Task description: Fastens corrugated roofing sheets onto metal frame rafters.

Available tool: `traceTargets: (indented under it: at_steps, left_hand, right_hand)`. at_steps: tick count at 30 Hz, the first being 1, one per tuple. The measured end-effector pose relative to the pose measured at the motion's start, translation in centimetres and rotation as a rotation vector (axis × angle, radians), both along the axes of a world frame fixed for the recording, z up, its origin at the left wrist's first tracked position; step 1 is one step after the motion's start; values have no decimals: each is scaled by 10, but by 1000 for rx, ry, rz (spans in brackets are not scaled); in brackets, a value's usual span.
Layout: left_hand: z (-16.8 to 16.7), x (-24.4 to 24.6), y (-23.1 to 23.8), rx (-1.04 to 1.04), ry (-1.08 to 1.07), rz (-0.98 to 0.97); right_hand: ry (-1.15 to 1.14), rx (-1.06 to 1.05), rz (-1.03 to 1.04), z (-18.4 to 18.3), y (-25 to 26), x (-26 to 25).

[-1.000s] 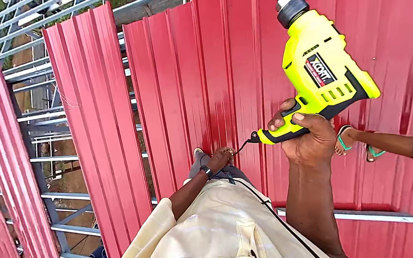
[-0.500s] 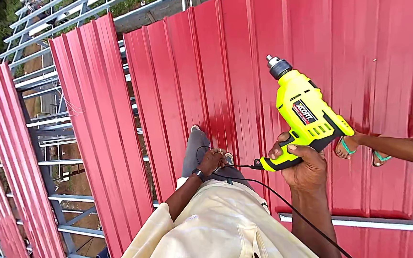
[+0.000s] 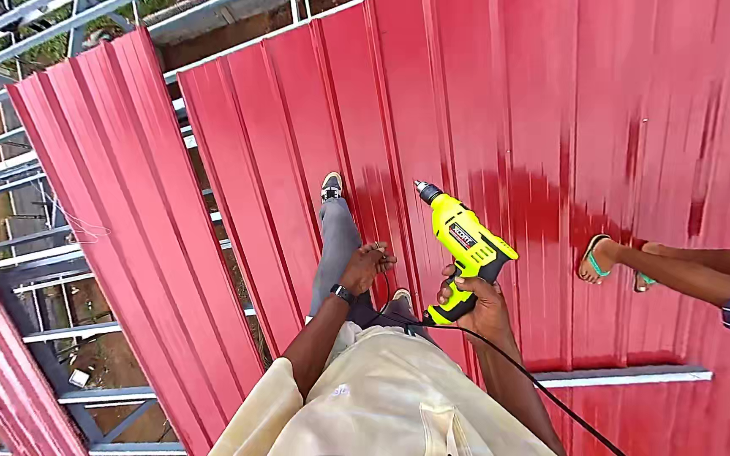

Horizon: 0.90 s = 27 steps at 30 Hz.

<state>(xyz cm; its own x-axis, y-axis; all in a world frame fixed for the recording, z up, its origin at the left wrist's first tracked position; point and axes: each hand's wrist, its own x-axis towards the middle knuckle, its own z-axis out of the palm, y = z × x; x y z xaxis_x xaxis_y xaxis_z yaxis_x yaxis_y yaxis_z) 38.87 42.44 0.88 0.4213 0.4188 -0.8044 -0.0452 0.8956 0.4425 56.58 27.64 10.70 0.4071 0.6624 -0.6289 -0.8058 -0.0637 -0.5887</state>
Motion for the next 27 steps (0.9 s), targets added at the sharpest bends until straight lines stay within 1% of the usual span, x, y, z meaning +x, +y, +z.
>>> traceTargets:
  at_steps: [4,7,9,12,16,18,20,23,25,27]
  left_hand:
    - [-27,26,106,-85,44,73]
    - [-51,40,168,-123,18,104]
    - [-55,54,206,-156,8,108]
    - [-54,68,248,-202,-20,63]
    - [-56,79,294,-267,-52,35]
    - [-54,78,311,-320,-45,51]
    - [-56,86,330,-356,-34,46]
    - [-60,95,335,-371,-10,-3]
    - [-68,109,338,-352,8,-34]
    - [-75,116,334,-311,21,-76]
  right_hand:
    - [21,-95,-14,-8,56,-6]
    - [89,-108,-34,-7,89,-15]
    - [118,-125,-46,-3,115,-22]
    - [161,-158,-72,2,153,-36]
    - [194,-194,-133,12,209,-51]
    - [209,-230,-177,21,232,-59]
    - [222,-242,-230,22,253,-59]
    - [277,-248,-322,18,261,-62]
    - [306,-232,-361,5,261,-58]
    - [333,-174,-369,-15,252,-55]
